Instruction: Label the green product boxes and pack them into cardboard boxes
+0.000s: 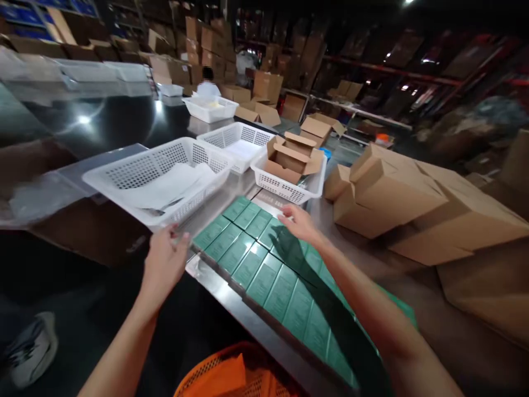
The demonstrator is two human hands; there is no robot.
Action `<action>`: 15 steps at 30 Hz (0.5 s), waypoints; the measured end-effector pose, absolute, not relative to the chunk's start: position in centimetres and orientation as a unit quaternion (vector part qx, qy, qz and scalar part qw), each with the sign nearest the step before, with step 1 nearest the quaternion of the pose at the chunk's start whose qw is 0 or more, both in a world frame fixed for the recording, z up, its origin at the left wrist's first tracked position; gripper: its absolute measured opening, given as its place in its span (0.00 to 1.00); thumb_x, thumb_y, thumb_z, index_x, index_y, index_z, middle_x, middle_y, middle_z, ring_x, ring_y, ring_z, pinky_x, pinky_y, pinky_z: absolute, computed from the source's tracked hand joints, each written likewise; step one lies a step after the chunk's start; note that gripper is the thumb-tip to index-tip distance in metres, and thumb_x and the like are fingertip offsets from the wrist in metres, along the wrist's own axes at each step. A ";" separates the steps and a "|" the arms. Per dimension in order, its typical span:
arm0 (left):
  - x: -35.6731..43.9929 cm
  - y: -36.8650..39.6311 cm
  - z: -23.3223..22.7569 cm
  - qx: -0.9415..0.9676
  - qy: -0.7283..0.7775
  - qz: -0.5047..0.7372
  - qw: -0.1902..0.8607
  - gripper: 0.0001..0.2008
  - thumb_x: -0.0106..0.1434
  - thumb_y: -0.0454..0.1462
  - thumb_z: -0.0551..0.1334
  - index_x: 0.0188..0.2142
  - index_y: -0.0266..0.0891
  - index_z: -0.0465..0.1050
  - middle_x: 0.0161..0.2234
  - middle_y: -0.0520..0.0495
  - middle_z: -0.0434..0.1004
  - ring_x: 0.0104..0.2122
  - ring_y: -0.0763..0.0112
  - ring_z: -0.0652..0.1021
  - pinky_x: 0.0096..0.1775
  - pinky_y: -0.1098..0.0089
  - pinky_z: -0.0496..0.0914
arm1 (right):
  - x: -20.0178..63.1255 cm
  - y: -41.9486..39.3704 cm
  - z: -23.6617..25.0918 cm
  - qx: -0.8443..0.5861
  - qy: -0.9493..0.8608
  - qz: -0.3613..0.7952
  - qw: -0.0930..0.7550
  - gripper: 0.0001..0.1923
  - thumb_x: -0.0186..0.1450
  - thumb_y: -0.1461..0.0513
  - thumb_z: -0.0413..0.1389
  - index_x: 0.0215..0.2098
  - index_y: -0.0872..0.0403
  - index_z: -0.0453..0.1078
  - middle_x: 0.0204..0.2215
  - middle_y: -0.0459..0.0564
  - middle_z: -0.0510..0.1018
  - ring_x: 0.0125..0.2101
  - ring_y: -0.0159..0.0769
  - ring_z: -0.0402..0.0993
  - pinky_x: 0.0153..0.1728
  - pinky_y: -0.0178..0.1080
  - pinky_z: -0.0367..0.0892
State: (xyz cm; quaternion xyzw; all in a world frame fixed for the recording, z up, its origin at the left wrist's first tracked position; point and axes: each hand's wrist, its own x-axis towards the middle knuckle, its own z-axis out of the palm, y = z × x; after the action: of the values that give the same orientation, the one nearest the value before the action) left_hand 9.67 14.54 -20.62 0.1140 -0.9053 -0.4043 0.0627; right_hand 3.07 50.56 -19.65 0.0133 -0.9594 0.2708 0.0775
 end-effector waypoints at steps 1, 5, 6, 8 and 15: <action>8.6 14.6 -21.2 0.135 -0.902 -0.409 0.031 0.25 0.67 0.46 0.54 0.58 0.34 0.65 0.42 0.39 0.76 0.44 0.53 0.79 0.49 0.53 0.71 | 0.5 47.9 -20.1 0.029 -0.962 0.263 0.067 0.16 0.64 0.56 0.58 0.49 0.52 0.71 0.46 0.53 0.77 0.46 0.41 0.75 0.48 0.40 0.69; 6.8 16.3 -23.4 0.143 -0.884 -0.442 -0.059 0.25 0.67 0.49 0.53 0.54 0.33 0.68 0.19 0.50 0.72 0.20 0.59 0.78 0.29 0.63 0.73 | -6.1 40.3 -21.6 0.023 -0.972 0.233 0.032 0.24 0.68 0.52 0.56 0.56 0.58 0.67 0.54 0.61 0.72 0.55 0.47 0.69 0.56 0.49 0.64; 6.8 16.9 -23.9 0.139 -0.880 -0.449 -0.064 0.24 0.67 0.48 0.53 0.54 0.33 0.68 0.17 0.52 0.70 0.17 0.61 0.76 0.25 0.66 0.72 | -6.7 39.3 -22.0 0.016 -0.974 0.226 0.021 0.25 0.68 0.50 0.57 0.56 0.58 0.67 0.54 0.61 0.72 0.55 0.49 0.68 0.56 0.52 0.63; 7.1 18.0 -24.5 0.131 -0.875 -0.462 -0.067 0.23 0.67 0.46 0.54 0.56 0.35 0.65 0.15 0.54 0.69 0.15 0.65 0.74 0.21 0.70 0.68 | -7.2 38.6 -22.6 0.005 -0.977 0.214 0.003 0.26 0.67 0.47 0.57 0.54 0.57 0.68 0.55 0.60 0.71 0.56 0.50 0.67 0.56 0.56 0.62; 9.2 19.7 -24.7 0.101 -0.851 -0.506 -0.097 0.22 0.67 0.42 0.55 0.58 0.37 0.61 0.16 0.56 0.71 0.13 0.71 0.72 0.15 0.77 0.62 | -6.5 42.1 -24.2 0.010 -0.977 0.208 -0.049 0.30 0.63 0.44 0.60 0.54 0.55 0.69 0.53 0.58 0.74 0.52 0.48 0.71 0.51 0.52 0.67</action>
State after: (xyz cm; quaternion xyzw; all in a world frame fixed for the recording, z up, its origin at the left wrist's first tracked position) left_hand 9.20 19.73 -24.65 0.1012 -0.8509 -0.5064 -0.0967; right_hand -6.52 42.11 -24.25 0.0099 -0.9768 0.2082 -0.0487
